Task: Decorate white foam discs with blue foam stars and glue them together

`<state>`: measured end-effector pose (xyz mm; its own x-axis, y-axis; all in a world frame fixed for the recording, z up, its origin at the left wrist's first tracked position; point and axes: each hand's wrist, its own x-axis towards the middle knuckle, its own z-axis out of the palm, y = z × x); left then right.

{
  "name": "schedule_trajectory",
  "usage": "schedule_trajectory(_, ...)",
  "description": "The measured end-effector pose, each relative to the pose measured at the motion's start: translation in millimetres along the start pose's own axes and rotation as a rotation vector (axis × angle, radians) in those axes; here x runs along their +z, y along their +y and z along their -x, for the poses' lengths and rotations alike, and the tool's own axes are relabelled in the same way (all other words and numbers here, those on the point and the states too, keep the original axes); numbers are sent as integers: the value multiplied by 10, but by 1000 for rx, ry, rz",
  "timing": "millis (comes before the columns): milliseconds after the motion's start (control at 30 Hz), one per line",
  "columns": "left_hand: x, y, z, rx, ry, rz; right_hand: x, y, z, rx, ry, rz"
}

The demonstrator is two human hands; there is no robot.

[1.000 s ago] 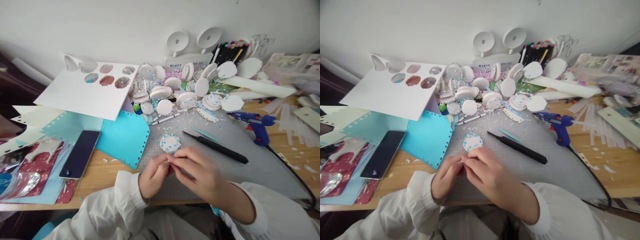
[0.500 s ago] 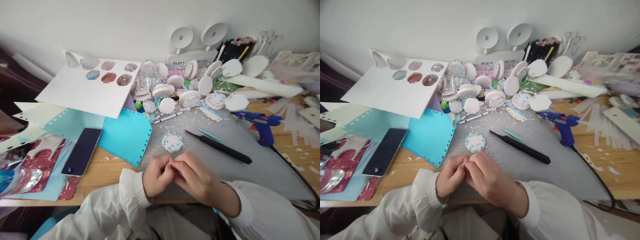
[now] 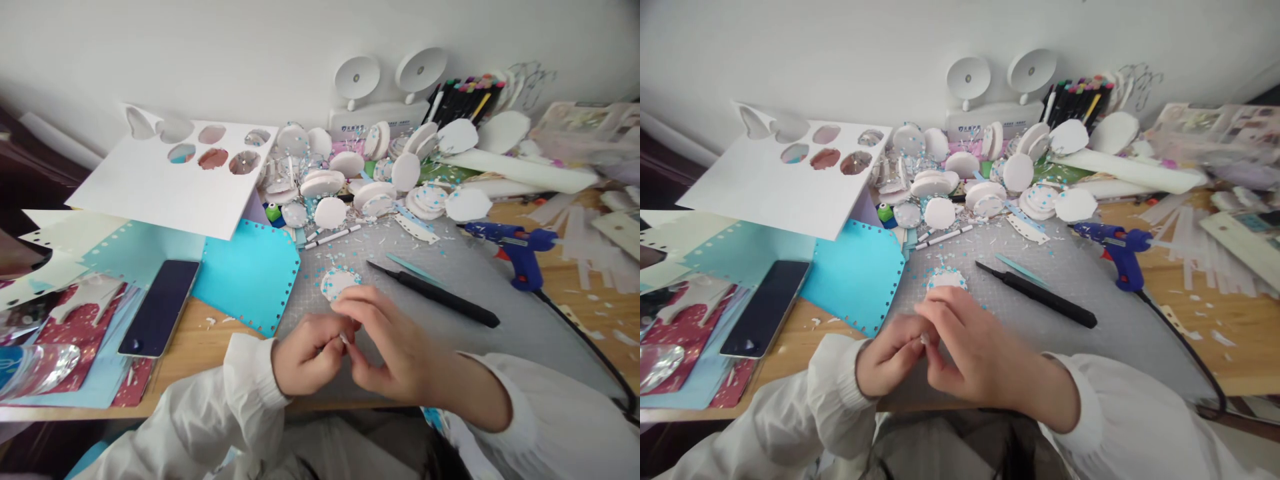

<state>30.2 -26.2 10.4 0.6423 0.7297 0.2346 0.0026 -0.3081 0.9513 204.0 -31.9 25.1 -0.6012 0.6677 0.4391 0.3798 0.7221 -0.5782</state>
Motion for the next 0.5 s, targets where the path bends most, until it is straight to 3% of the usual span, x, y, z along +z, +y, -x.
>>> schedule_trajectory(100,-66,72,-34,-69,-107,124,-119,-28,-36,73,-151,-87)
schedule_trajectory(200,-100,120,-48,-135,-139,173,-169,-36,-41,145,-300,-187)
schedule_trajectory(500,-8,49,-23,-60,-116,-65,-90,-59,-50,220,-382,-181)
